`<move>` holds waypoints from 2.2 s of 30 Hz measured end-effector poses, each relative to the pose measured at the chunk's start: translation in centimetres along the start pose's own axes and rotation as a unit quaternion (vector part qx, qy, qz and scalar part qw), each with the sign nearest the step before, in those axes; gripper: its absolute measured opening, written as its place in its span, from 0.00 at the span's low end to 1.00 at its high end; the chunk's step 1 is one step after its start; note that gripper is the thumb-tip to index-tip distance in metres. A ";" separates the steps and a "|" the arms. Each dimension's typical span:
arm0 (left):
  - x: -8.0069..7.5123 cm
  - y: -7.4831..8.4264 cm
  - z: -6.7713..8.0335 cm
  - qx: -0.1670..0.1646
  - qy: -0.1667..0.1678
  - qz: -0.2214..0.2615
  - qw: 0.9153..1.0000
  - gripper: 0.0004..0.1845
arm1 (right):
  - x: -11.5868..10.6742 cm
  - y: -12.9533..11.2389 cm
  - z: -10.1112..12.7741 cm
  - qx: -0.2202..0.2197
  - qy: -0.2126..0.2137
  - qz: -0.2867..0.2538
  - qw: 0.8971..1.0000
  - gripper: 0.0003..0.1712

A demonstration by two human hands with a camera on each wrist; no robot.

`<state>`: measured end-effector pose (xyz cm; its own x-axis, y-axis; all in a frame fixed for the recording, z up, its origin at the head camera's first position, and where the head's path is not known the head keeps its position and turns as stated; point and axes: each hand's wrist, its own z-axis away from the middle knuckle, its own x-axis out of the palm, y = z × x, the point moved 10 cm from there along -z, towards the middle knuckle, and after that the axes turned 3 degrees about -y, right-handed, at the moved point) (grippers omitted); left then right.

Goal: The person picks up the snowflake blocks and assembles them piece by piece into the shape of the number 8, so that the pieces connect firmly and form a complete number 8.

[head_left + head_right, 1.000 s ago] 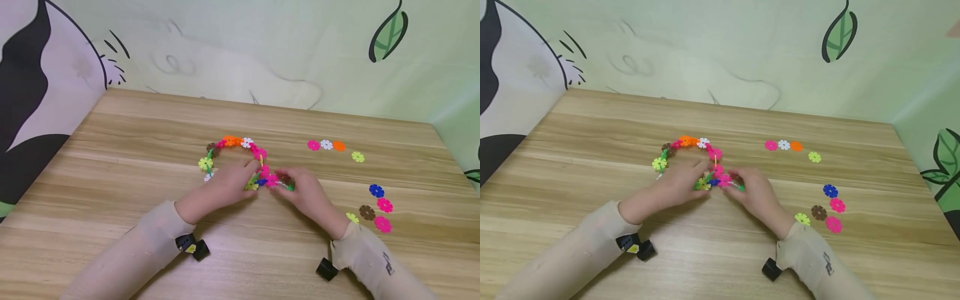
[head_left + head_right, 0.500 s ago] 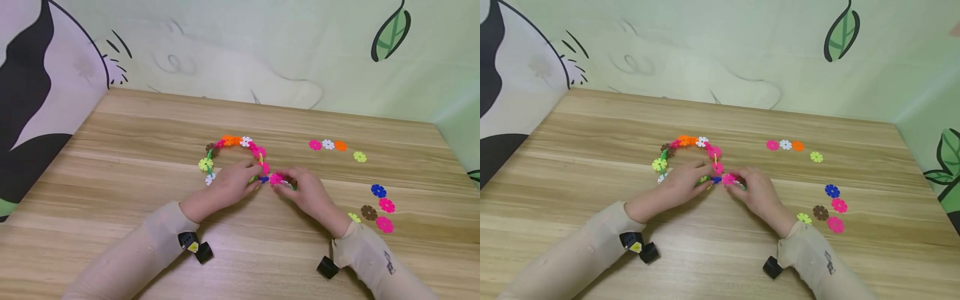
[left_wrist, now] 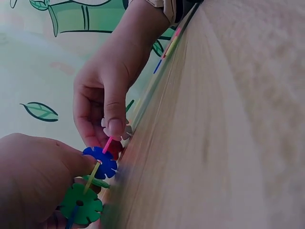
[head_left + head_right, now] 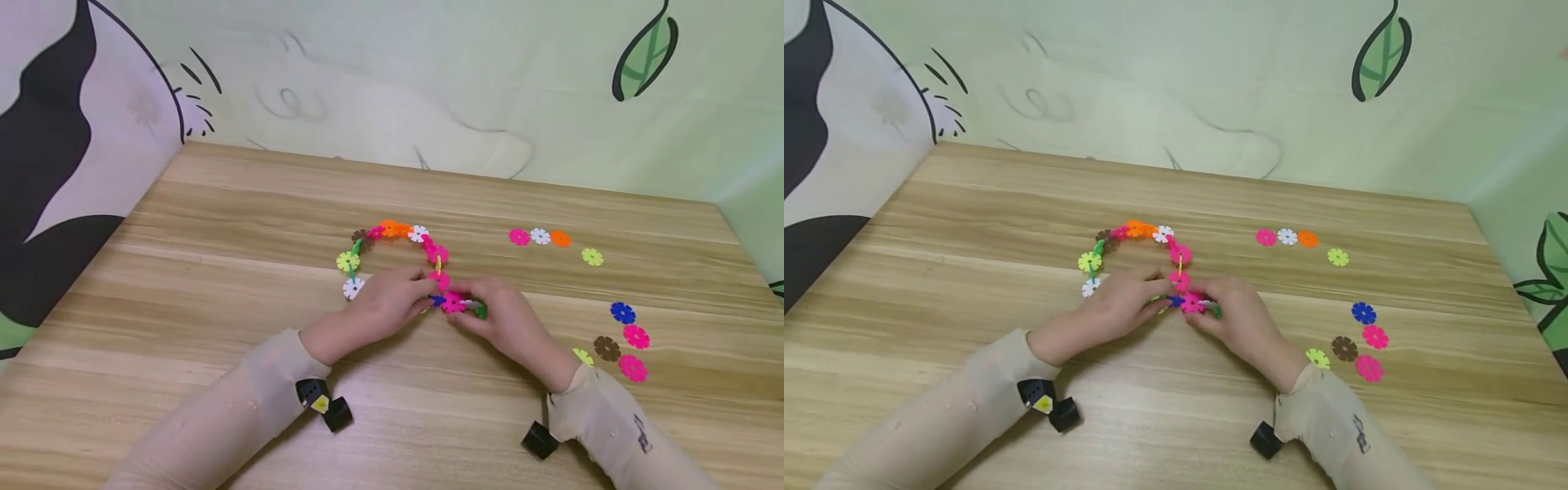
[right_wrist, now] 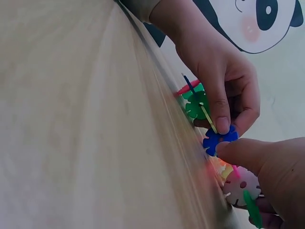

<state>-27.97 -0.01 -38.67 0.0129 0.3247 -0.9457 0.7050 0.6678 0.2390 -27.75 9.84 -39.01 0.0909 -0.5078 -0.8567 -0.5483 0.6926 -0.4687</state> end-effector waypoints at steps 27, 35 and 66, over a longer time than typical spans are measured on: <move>-0.1 0.3 0.2 0.023 0.022 0.070 0.997 0.07 | -0.2 0.1 1.0 0.020 0.060 -0.009 0.998 0.20; -0.2 0.1 0.2 0.022 0.026 0.084 0.996 0.07 | -0.1 0.0 1.0 0.020 0.073 -0.008 0.997 0.20; -0.5 0.8 0.4 0.043 0.024 -0.007 0.999 0.08 | 0.2 -0.7 0.4 -0.003 0.014 0.014 1.000 0.20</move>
<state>-27.14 0.10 -38.13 -0.0304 0.3490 -0.9366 0.7626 0.6139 0.2040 -27.03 9.48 -38.98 0.0521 -0.5017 -0.8635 -0.5562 0.7036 -0.4423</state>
